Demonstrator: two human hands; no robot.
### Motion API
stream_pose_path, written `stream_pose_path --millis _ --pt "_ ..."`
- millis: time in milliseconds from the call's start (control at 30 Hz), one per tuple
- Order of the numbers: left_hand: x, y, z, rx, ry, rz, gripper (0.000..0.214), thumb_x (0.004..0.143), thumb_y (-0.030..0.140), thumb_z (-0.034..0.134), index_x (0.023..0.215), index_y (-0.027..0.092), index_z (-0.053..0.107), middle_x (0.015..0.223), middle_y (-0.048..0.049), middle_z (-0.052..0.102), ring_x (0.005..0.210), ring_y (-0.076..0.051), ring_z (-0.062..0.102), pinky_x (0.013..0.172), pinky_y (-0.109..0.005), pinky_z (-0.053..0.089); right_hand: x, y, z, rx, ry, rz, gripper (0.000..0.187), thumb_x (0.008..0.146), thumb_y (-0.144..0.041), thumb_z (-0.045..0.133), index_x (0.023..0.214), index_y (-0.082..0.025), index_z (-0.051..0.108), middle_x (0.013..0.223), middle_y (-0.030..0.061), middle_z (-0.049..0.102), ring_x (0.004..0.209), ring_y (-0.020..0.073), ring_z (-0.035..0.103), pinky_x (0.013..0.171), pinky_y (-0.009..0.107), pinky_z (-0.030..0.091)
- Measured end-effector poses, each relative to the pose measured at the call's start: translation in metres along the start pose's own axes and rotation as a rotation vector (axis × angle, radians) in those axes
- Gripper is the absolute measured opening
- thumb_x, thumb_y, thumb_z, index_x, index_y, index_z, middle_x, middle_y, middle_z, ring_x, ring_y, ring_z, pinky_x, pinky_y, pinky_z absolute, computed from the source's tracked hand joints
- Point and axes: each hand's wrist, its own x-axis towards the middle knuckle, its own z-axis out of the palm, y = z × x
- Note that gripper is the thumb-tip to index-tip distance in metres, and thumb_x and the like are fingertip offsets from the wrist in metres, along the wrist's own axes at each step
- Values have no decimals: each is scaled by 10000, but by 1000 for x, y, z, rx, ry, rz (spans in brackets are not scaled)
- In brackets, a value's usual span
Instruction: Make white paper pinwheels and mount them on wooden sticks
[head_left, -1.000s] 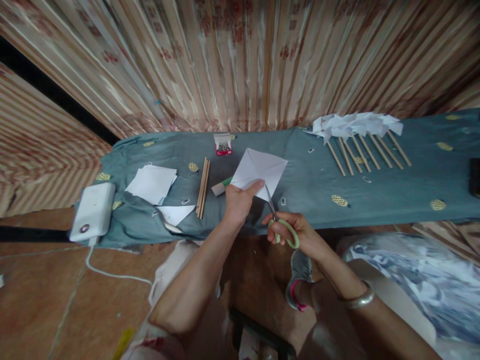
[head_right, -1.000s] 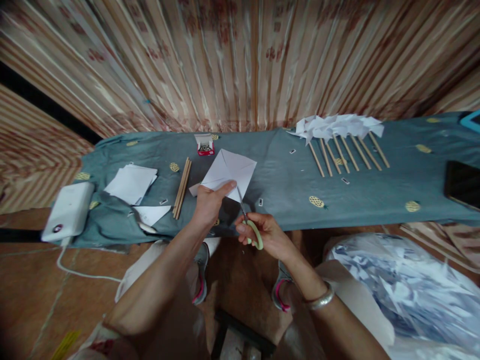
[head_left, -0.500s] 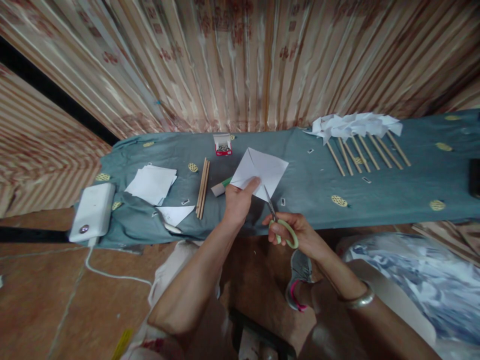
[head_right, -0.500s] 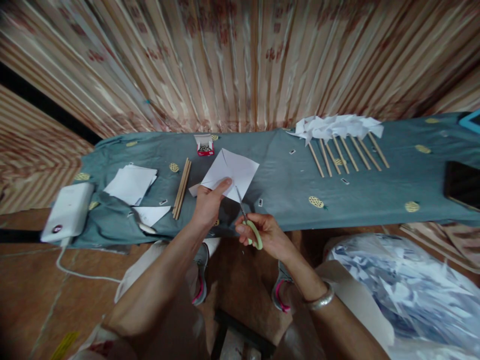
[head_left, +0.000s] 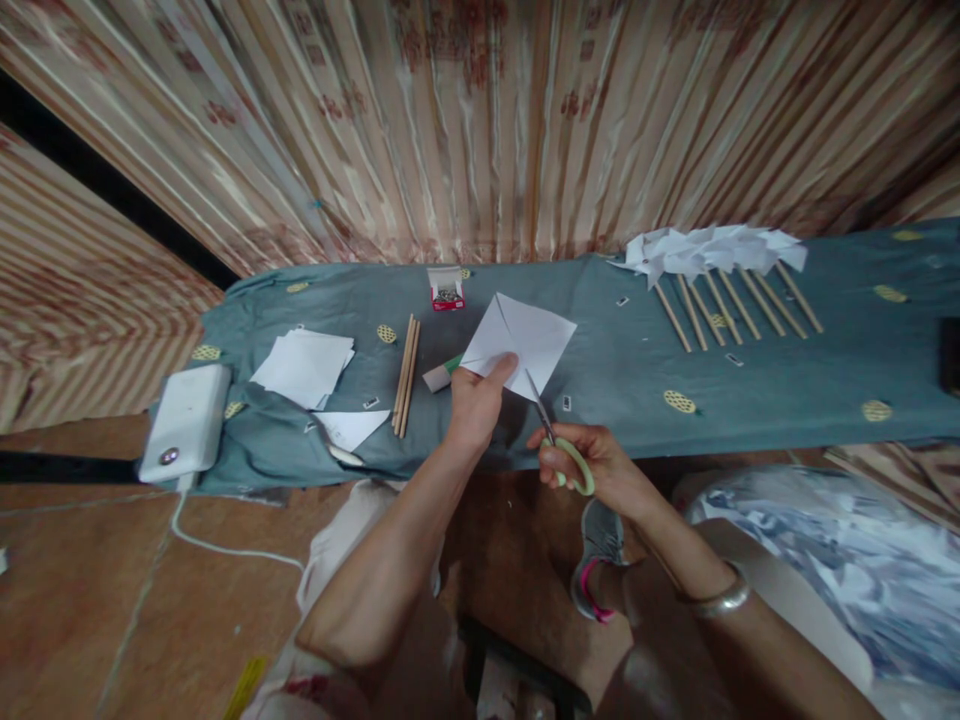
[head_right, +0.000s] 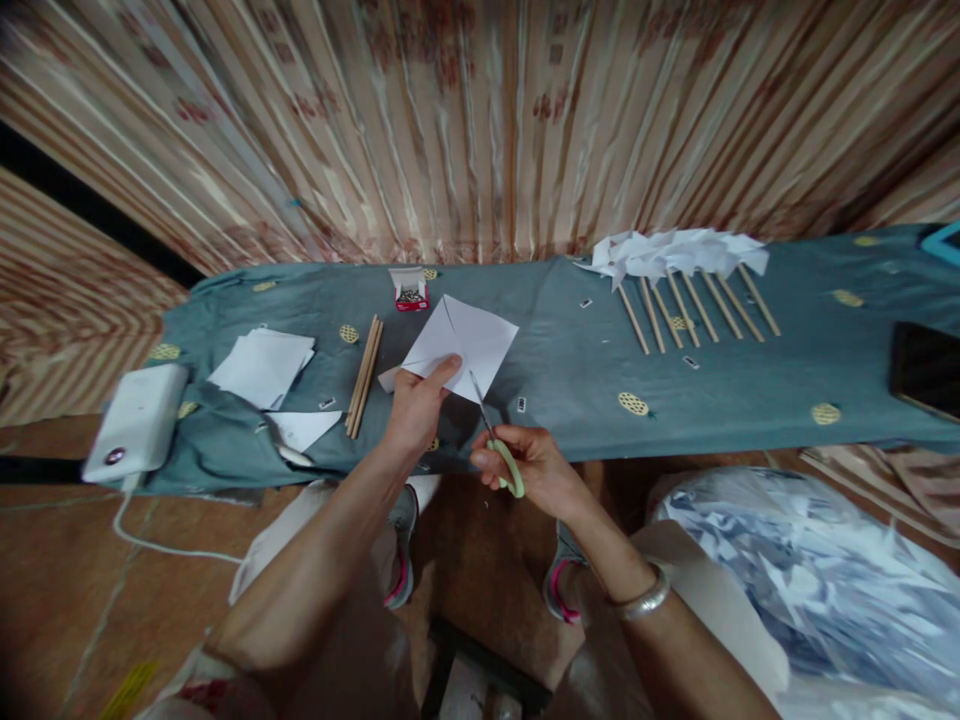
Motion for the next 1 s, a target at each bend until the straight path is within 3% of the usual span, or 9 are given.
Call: stream_pose_path --millis 600,833,1000 --pt "1 0 -2 -30 -7 8 231 598 292 763 786 169 705 893 -82 737 869 -243 675 831 -349 503 2 5 -4 64 42 42 354 525 -410 867 710 -168 686 498 -38 596 429 74 506 427 203 408" --pt "-3 4 0 -13 42 -51 205 545 247 762 711 151 688 754 -51 706 686 -198 639 707 -320 491 1 3 -4 75 39 52 359 509 -393 876 691 -161 672 488 -45 603 431 61 512 436 178 400" --pt "-7 7 3 13 37 -82 210 529 237 756 703 145 681 735 -23 697 673 -173 626 717 -306 487 2 2 -5 67 48 50 365 502 -400 875 696 -164 676 486 -46 604 438 61 516 439 171 404"
